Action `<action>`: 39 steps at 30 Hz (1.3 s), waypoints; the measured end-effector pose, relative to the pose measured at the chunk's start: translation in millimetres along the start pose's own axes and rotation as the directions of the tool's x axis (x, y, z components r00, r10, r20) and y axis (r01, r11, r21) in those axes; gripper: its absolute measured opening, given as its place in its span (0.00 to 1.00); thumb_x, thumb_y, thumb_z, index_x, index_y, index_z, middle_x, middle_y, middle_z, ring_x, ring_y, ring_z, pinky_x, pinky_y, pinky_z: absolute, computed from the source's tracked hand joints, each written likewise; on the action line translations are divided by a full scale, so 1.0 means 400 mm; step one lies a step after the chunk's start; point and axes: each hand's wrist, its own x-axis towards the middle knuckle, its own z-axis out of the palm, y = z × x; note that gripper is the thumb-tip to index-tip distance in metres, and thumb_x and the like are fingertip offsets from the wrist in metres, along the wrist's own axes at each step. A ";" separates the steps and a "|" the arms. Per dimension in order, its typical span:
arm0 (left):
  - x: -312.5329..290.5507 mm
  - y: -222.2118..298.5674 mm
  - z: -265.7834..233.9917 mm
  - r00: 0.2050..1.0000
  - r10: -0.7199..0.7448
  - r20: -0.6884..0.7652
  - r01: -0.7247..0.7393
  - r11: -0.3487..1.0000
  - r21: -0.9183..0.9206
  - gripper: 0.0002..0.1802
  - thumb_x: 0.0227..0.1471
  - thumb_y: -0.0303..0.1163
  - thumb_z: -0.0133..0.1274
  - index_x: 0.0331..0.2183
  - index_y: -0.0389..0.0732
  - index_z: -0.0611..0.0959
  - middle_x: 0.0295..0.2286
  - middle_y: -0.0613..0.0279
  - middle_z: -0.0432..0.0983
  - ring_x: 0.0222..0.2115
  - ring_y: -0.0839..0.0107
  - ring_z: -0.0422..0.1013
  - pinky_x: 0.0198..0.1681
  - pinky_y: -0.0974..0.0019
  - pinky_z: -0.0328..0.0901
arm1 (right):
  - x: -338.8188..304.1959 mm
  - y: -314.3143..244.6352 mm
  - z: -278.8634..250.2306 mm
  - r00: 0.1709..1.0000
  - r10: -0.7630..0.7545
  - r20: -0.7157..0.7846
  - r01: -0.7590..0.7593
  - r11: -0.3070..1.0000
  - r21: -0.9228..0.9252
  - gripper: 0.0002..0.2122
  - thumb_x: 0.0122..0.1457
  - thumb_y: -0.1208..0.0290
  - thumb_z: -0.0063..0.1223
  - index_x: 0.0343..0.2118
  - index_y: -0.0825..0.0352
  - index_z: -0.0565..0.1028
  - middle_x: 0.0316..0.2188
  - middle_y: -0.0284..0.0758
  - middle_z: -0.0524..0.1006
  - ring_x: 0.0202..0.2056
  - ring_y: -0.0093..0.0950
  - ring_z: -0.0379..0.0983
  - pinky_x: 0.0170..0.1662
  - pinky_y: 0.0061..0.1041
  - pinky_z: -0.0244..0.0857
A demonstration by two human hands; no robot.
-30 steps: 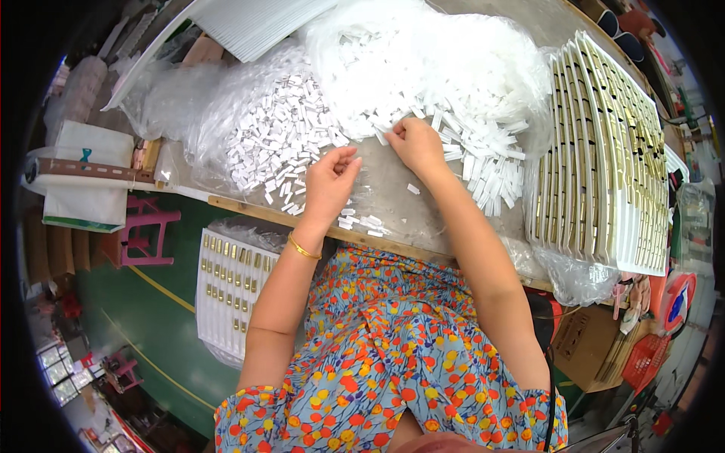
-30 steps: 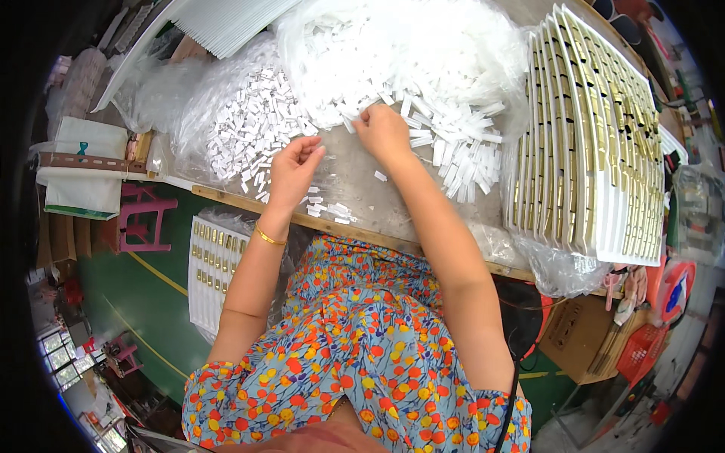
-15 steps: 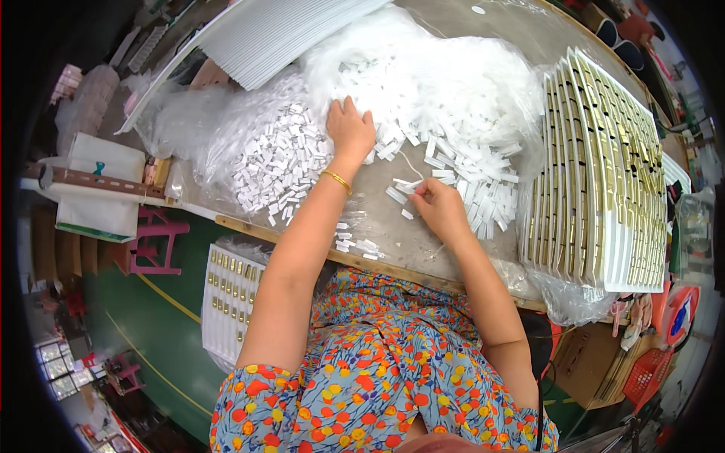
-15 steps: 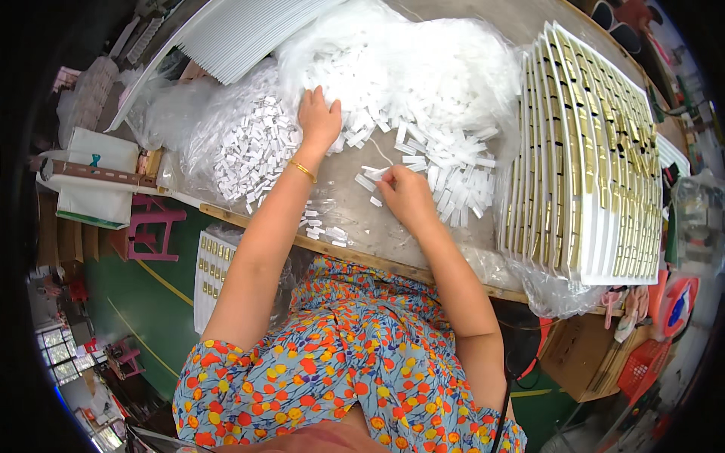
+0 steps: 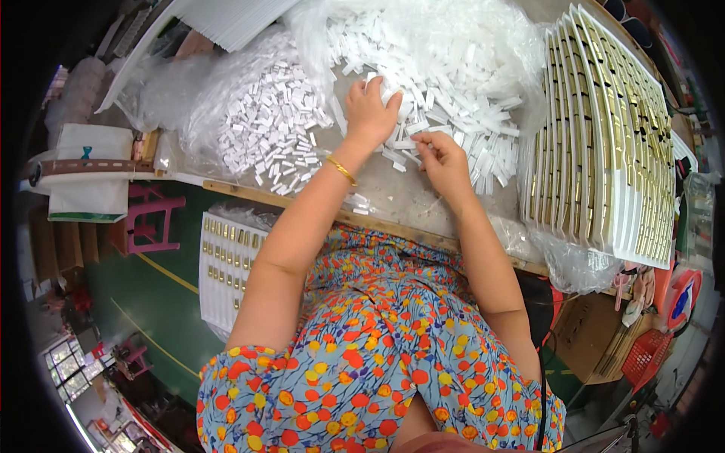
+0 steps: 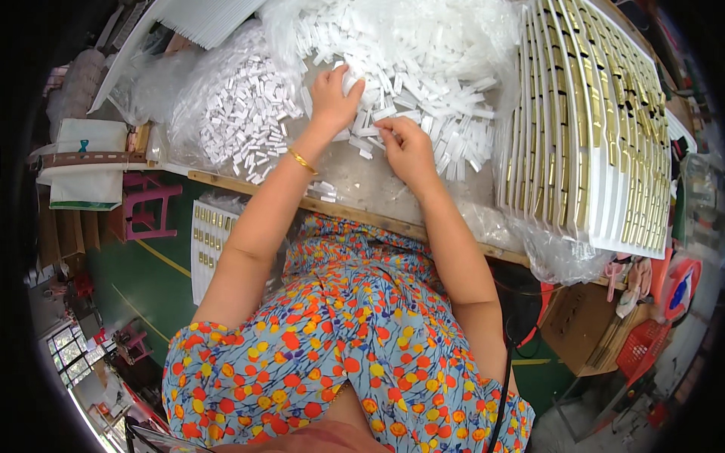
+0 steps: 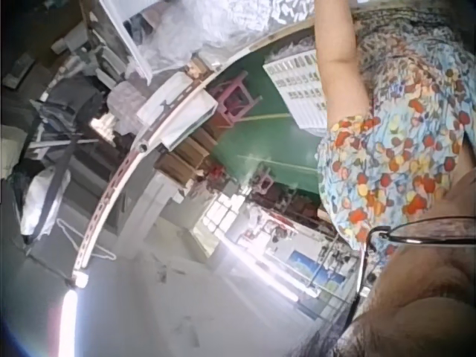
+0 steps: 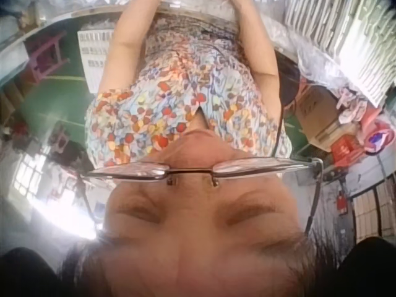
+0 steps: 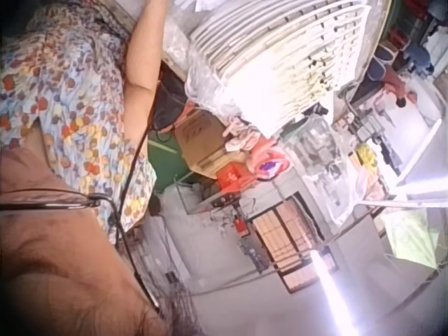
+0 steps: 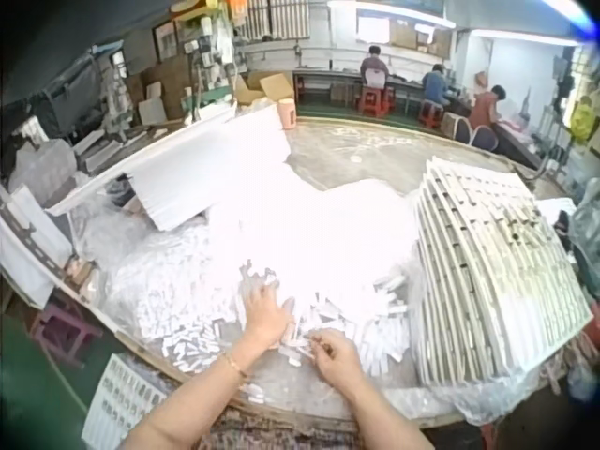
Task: Manually assemble small white plastic and gold metal components by inserting them into each other and placing them in a tray.
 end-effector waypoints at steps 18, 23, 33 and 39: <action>-0.212 -0.127 -0.346 0.822 -0.379 0.426 0.569 0.518 -0.638 0.09 0.49 0.26 0.50 0.34 0.30 0.73 0.29 0.52 0.76 0.29 0.70 0.74 0.31 0.74 0.69 | -0.088 -0.078 0.073 0.849 -0.297 0.436 0.477 0.787 -0.391 0.04 0.48 0.71 0.52 0.26 0.63 0.74 0.27 0.37 0.72 0.25 0.34 0.72 0.27 0.29 0.65; -0.223 -0.142 -0.352 0.789 -0.415 0.453 0.604 0.389 -0.696 0.10 0.47 0.23 0.51 0.34 0.30 0.72 0.31 0.49 0.75 0.31 0.66 0.74 0.33 0.73 0.70 | -0.091 -0.057 0.115 0.844 -0.267 0.466 0.509 0.672 -0.538 0.03 0.48 0.71 0.50 0.23 0.64 0.72 0.25 0.36 0.70 0.24 0.35 0.71 0.27 0.33 0.66; -0.203 -0.099 -0.332 0.761 -0.287 0.582 0.644 0.444 -0.623 0.10 0.49 0.25 0.49 0.36 0.32 0.74 0.33 0.51 0.75 0.33 0.67 0.74 0.35 0.71 0.69 | -0.079 -0.103 0.034 0.816 -0.224 0.533 0.527 0.668 -0.526 0.06 0.45 0.75 0.45 0.28 0.64 0.69 0.25 0.36 0.69 0.29 0.33 0.71 0.26 0.31 0.66; -0.186 -0.047 -0.279 0.660 -0.138 0.739 0.719 0.403 -0.566 0.10 0.50 0.28 0.49 0.35 0.32 0.74 0.30 0.54 0.75 0.31 0.68 0.73 0.34 0.69 0.68 | -0.054 -0.185 -0.027 0.667 -0.475 0.574 0.744 0.391 -0.541 0.06 0.43 0.74 0.46 0.27 0.62 0.69 0.24 0.32 0.69 0.27 0.28 0.71 0.24 0.27 0.66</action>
